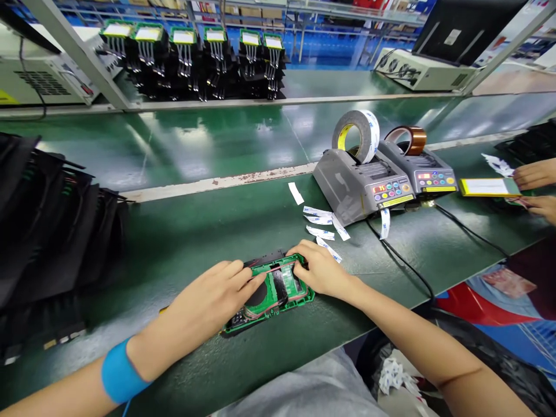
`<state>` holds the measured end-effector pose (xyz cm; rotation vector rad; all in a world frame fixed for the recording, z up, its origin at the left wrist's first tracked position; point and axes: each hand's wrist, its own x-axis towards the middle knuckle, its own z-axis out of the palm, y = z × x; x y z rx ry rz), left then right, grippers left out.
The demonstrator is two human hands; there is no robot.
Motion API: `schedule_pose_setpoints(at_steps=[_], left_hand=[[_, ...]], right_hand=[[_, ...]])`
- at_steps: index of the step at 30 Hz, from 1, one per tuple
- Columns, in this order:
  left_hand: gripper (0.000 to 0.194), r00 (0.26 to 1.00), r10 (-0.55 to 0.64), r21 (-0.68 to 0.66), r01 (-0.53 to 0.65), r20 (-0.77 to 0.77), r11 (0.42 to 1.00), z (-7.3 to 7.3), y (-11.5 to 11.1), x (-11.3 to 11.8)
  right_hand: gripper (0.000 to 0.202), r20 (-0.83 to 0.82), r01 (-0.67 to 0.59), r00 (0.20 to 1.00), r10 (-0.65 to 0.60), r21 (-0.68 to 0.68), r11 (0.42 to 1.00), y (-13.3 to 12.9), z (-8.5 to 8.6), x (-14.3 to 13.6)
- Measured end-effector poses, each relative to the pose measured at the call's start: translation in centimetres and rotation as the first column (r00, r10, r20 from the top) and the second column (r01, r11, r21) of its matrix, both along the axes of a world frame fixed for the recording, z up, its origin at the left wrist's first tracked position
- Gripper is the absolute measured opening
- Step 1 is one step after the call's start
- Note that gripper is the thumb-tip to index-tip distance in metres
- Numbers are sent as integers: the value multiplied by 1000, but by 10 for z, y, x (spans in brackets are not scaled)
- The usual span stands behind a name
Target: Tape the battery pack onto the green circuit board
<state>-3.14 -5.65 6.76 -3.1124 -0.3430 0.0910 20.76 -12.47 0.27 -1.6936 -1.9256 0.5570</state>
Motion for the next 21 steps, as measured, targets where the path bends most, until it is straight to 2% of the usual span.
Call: schedule_pose_setpoints(at_steps=[3,7,12,18,21], left_hand=[[41,996,-30,70,36,-80,997,1,0,7],[43,992,-17,96,29,-125,995,1,-1,15],[44,990,4,92,9,-141,996,-3,2,20],[51,997,13,74,-8,-73,997,-14,11,16],[56,992,28,84,-17,-126,996,-12,10,15]], right_hand=[[25,6,8,1000,-8,-52,999,3,5,-2],[25,-14,3,1000,-4,-83,997,4,7,-4],[23,-4,5,1000,-5,-103,995,4,5,-3],[22,54,18,999,-11,-144,989,4,8,-4],[23,80,21,997,-9,-160,987,3,10,-5]])
